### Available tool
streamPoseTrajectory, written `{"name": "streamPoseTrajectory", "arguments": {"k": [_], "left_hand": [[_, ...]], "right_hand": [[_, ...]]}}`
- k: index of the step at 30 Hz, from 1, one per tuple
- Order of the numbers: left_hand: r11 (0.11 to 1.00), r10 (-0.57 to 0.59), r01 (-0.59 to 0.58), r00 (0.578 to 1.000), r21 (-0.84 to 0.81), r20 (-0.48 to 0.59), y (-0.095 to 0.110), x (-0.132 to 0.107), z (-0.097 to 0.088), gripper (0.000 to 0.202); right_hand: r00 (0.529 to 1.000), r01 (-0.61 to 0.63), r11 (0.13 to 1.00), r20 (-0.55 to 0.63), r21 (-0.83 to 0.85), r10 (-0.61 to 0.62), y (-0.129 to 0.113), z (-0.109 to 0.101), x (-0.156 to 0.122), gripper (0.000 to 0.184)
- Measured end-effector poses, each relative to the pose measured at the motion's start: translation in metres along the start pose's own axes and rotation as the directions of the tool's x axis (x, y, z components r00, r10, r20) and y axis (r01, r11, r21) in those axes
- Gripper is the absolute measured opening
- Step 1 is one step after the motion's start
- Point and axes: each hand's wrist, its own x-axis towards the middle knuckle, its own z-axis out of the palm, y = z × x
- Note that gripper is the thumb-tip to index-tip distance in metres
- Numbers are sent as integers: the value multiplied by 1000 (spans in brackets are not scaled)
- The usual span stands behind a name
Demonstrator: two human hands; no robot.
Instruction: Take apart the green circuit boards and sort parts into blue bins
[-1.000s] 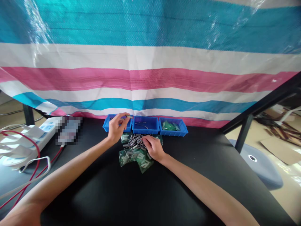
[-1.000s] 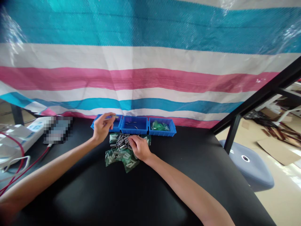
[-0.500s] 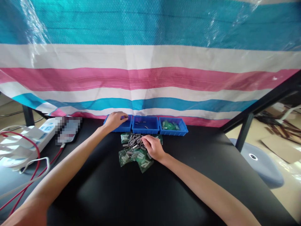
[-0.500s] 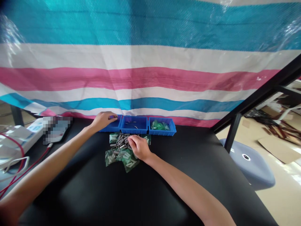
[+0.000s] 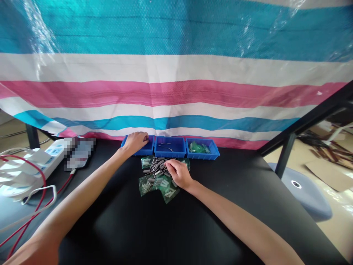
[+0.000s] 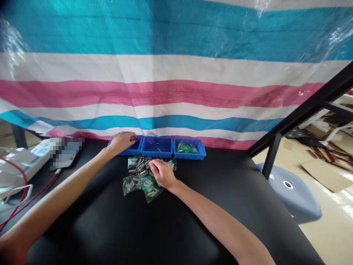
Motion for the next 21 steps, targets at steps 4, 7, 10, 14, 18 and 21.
{"name": "streamPoseTrajectory", "arguments": {"k": [4,7,10,14,18,21], "left_hand": [[997,35,-39,998,67,58,5,3,-4,23],[989,57,-65,997,132,60,9,6,-6,24],[983,65,-73,996,167,55,13,8,-6,25],[982,1,-14,997,186,71,20,10,-8,27],[980,-34,20,997,199,69,27,12,-10,29],[976,-55,41,997,214,57,31,12,-9,29]], "right_hand": [[1000,0,1000,-2,5,0,-1,0,1,27],[1000,5,1000,-11,2,-5,-1,0,1,27],[1000,8,1000,-15,-5,-8,-1,0,1,28],[1000,7,1000,-11,-11,-7,-2,-1,1,28],[1000,0,1000,-12,-6,0,-2,-1,1,28],[1000,-4,1000,-10,-4,4,-2,0,1,28]]}}
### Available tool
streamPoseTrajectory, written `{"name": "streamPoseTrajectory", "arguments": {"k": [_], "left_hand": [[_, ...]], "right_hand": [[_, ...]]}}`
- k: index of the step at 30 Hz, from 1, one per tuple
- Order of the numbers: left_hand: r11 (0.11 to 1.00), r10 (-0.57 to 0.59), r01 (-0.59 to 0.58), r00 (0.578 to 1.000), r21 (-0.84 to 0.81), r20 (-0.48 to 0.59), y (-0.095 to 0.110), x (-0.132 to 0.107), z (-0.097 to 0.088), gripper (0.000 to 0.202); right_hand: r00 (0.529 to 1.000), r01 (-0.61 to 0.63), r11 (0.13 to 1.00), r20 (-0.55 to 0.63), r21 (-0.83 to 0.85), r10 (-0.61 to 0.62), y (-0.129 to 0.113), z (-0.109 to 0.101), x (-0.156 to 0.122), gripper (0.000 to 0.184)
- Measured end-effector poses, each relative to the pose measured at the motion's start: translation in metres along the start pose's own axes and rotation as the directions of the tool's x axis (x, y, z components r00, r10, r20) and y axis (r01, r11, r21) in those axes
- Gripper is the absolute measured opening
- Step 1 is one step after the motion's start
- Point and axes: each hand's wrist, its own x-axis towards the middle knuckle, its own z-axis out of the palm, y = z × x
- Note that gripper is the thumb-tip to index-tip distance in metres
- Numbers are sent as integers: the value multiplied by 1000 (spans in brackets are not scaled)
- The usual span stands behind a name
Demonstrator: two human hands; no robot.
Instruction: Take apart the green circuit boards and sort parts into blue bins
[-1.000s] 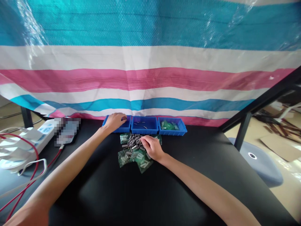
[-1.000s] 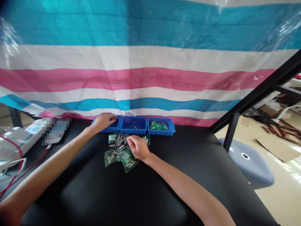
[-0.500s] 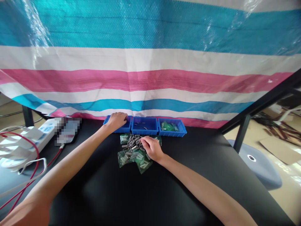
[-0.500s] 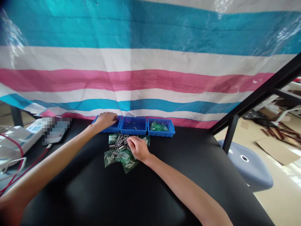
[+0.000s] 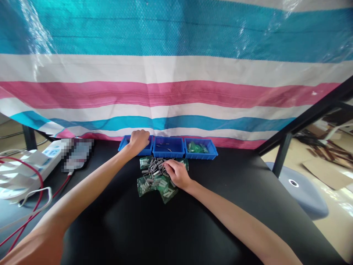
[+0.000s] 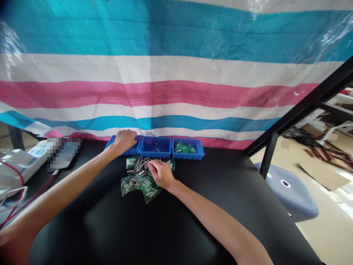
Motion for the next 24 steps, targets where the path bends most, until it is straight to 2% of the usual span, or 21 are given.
{"name": "streamPoseTrajectory", "arguments": {"k": [9,11,13,15,16,18,20,22,24], "left_hand": [[1000,9,-9,1000,6,-8,-4,-7,-7,29],[998,-28,24,998,-65,-62,-4,-16,-11,30],[984,-96,69,982,-165,-165,-3,-30,-15,33],[965,-93,28,966,-259,-242,0,-46,-18,32],[954,-28,-39,976,-297,-217,1,-54,-19,30],[929,133,-158,986,-335,-96,2,-67,-20,25],[912,264,-233,963,-337,49,1,-75,-19,21],[913,317,-260,937,-313,146,-1,-79,-18,18],[918,332,-271,925,-289,188,-2,-80,-18,16]], "right_hand": [[1000,-1,1000,9,-3,1,0,-1,0,27],[1000,0,1000,7,6,0,0,-1,0,26],[1000,4,1000,8,13,-4,0,0,0,25],[1000,2,1000,13,16,-2,1,0,0,24],[1000,-2,1000,15,14,2,1,0,0,24],[1000,-12,1000,9,3,12,0,0,0,23],[1000,-12,1000,1,-7,12,0,0,0,23],[1000,-3,1000,1,-5,3,-1,0,0,23],[1000,5,1000,4,2,-5,-1,0,1,23]]}}
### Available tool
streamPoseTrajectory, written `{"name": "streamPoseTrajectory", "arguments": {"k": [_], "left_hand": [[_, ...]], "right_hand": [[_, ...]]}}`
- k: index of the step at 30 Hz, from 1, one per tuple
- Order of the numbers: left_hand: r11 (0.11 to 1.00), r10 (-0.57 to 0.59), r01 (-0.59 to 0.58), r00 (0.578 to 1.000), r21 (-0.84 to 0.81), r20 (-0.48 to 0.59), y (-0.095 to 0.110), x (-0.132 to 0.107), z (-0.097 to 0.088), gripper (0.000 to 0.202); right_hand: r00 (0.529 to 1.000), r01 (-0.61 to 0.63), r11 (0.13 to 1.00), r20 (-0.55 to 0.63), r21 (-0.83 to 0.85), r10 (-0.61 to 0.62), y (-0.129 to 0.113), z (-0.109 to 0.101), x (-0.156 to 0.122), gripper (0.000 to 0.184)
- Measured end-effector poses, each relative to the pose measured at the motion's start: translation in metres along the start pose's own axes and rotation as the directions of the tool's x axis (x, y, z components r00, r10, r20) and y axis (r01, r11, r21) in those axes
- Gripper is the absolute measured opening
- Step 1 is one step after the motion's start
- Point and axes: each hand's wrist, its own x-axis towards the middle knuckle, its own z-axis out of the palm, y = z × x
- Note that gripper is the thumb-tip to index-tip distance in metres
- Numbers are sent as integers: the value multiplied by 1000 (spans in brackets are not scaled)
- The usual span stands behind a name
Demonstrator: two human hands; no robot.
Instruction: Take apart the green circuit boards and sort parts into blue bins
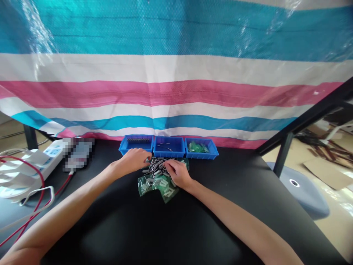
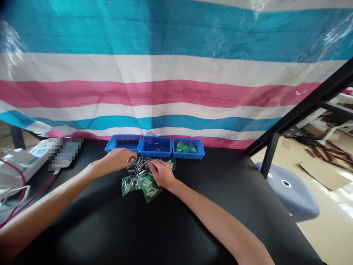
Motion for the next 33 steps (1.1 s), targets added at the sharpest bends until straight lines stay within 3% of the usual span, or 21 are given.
{"name": "streamPoseTrajectory", "arguments": {"k": [6,12,22,33], "left_hand": [[998,56,-56,997,3,47,-1,1,1,31],[999,39,-40,999,25,27,-4,7,12,26],[993,116,-117,992,-20,-42,-5,9,18,27],[994,110,-110,994,-24,-17,-8,14,17,17]], "right_hand": [[1000,-7,1000,5,-5,7,0,-1,0,23],[1000,-5,1000,17,3,5,0,-1,0,25],[1000,1,1000,9,-6,-1,2,1,0,25],[1000,-1,1000,11,-1,1,0,0,0,25]]}}
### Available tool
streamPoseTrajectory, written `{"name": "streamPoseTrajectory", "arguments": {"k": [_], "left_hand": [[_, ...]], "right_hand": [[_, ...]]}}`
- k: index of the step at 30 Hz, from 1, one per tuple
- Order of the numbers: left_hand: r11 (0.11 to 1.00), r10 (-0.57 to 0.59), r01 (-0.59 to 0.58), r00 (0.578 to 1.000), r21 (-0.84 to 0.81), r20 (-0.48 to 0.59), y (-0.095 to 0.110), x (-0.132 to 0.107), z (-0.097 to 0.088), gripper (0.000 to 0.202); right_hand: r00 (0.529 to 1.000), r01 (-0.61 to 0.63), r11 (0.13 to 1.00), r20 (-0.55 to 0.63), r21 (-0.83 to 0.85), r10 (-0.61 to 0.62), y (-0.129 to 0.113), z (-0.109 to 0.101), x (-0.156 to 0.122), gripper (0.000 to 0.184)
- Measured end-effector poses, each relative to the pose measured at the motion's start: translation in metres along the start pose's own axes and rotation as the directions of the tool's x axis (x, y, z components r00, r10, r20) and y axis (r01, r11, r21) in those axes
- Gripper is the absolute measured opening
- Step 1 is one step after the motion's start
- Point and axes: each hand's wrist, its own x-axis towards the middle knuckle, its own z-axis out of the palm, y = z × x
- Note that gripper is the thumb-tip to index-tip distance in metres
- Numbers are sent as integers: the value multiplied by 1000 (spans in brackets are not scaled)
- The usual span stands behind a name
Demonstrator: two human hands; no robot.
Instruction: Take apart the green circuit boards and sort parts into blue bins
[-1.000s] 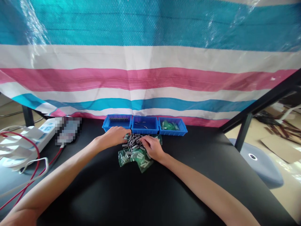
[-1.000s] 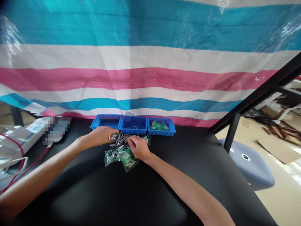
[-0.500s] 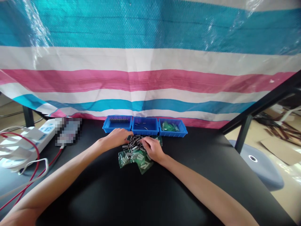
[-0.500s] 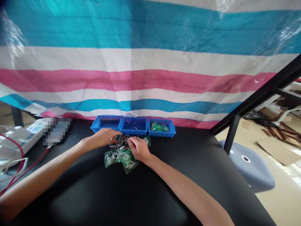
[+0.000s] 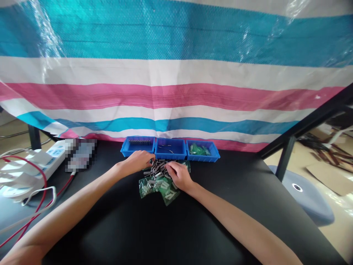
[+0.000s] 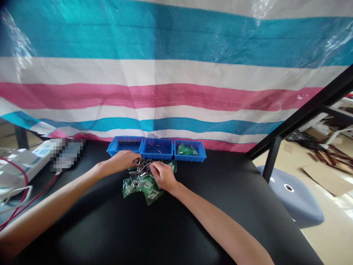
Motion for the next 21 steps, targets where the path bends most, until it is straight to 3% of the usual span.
{"name": "streamPoseTrajectory", "arguments": {"k": [13,21], "left_hand": [[990,-103,111,990,82,-93,10,-2,-8,21],[988,-134,150,946,31,-295,25,-14,-26,26]], "right_hand": [[1000,-7,1000,10,-10,7,1,0,0,25],[1000,-6,1000,3,-2,6,2,0,0,24]]}}
